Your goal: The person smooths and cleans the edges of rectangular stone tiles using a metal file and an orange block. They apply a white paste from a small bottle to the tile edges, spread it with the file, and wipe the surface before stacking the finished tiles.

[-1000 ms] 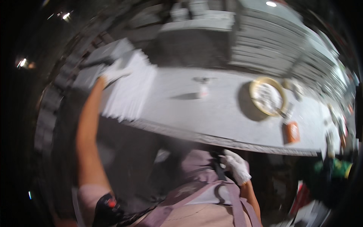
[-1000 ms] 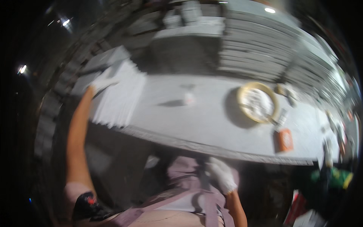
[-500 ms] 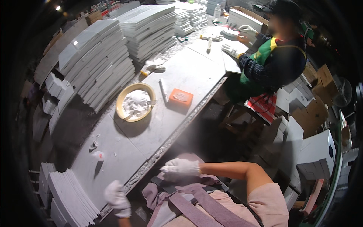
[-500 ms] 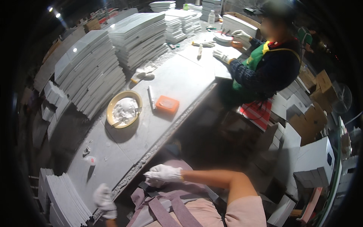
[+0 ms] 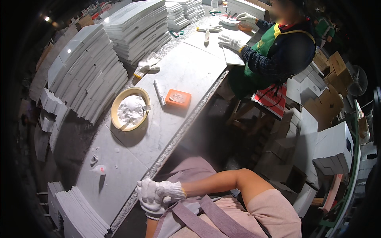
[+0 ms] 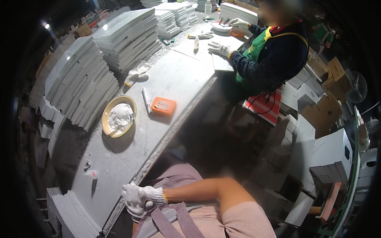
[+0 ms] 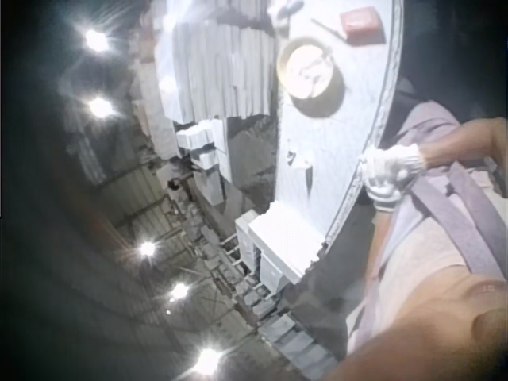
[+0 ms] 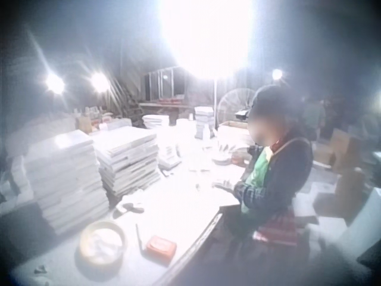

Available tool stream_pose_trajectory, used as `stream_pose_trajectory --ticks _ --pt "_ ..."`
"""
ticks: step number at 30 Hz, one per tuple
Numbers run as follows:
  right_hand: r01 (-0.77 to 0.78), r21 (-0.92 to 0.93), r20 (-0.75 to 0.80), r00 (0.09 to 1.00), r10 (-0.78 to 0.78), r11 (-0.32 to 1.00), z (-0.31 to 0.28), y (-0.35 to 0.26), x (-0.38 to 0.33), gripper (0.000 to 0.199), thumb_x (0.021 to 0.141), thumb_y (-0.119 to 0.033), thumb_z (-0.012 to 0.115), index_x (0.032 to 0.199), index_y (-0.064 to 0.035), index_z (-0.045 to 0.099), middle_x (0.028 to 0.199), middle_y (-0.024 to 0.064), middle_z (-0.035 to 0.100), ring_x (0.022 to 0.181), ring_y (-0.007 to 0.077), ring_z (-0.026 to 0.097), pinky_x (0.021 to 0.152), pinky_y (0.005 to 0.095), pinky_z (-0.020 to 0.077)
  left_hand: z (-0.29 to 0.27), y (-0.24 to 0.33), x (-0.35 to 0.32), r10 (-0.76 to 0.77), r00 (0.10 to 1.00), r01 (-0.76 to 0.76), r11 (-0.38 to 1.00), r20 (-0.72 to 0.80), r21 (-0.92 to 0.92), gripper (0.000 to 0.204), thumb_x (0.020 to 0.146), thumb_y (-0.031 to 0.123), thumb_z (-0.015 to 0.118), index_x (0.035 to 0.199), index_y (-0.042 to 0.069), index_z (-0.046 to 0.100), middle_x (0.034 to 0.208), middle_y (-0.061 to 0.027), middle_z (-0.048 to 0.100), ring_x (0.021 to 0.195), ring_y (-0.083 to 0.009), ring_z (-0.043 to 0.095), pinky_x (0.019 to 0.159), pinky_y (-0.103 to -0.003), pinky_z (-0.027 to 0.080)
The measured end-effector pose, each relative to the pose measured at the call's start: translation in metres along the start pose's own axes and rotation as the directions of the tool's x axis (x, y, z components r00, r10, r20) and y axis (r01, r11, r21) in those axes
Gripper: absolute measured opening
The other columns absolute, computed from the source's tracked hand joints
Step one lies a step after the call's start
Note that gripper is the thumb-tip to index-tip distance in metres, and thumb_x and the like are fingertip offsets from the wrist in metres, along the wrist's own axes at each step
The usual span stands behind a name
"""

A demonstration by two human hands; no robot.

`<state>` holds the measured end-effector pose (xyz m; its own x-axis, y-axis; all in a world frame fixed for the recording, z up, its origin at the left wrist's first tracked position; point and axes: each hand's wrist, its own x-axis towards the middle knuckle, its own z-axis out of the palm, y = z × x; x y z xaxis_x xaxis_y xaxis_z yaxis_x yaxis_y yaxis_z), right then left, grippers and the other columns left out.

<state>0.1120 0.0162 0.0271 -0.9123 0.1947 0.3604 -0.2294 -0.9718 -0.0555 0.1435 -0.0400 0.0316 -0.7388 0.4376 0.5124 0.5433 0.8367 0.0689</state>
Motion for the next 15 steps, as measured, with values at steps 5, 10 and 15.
stream_pose_trajectory --ticks 5,10,15 --pt "-0.964 0.196 0.166 0.211 0.963 0.178 -0.041 -0.043 0.005 0.043 0.103 -0.052 0.058 0.116 -0.0116 0.052 0.111 0.0033 0.058 0.103 0.0206 0.057 0.111 0.0421 0.0407 -0.006 -0.023 -0.035 -0.021 0.998 0.032 0.979 -0.060 0.201 0.048 0.108 0.051 0.045 0.128 0.011 0.062 0.118 -0.0162 0.066 0.112 -0.0422 0.065 0.099 -0.059 0.051" --pt "-0.942 0.335 0.278 0.117 0.953 0.018 -0.072 -0.034 -0.004 0.067 0.113 -0.053 0.039 0.158 -0.0038 0.042 0.149 0.0099 0.055 0.136 0.0229 0.053 0.121 0.0392 0.0356 -0.019 -0.042 -0.075 -0.228 0.970 0.239 0.954 -0.079 0.179 0.052 0.113 0.044 0.042 0.143 0.003 0.053 0.135 -0.0203 0.058 0.127 -0.0441 0.058 0.109 -0.062 0.048" --pt "-0.955 0.201 0.126 0.245 0.961 0.217 -0.093 -0.060 0.006 0.069 0.113 -0.052 0.041 0.156 0.0022 0.044 0.151 0.0207 0.056 0.139 0.0323 0.055 0.120 0.0472 0.0403 -0.005 -0.031 -0.064 -0.277 0.960 0.280 0.958 -0.048 0.066 0.037 0.110 0.023 0.052 0.141 0.003 0.056 0.132 -0.0200 0.060 0.121 -0.0421 0.060 0.107 -0.059 0.050"
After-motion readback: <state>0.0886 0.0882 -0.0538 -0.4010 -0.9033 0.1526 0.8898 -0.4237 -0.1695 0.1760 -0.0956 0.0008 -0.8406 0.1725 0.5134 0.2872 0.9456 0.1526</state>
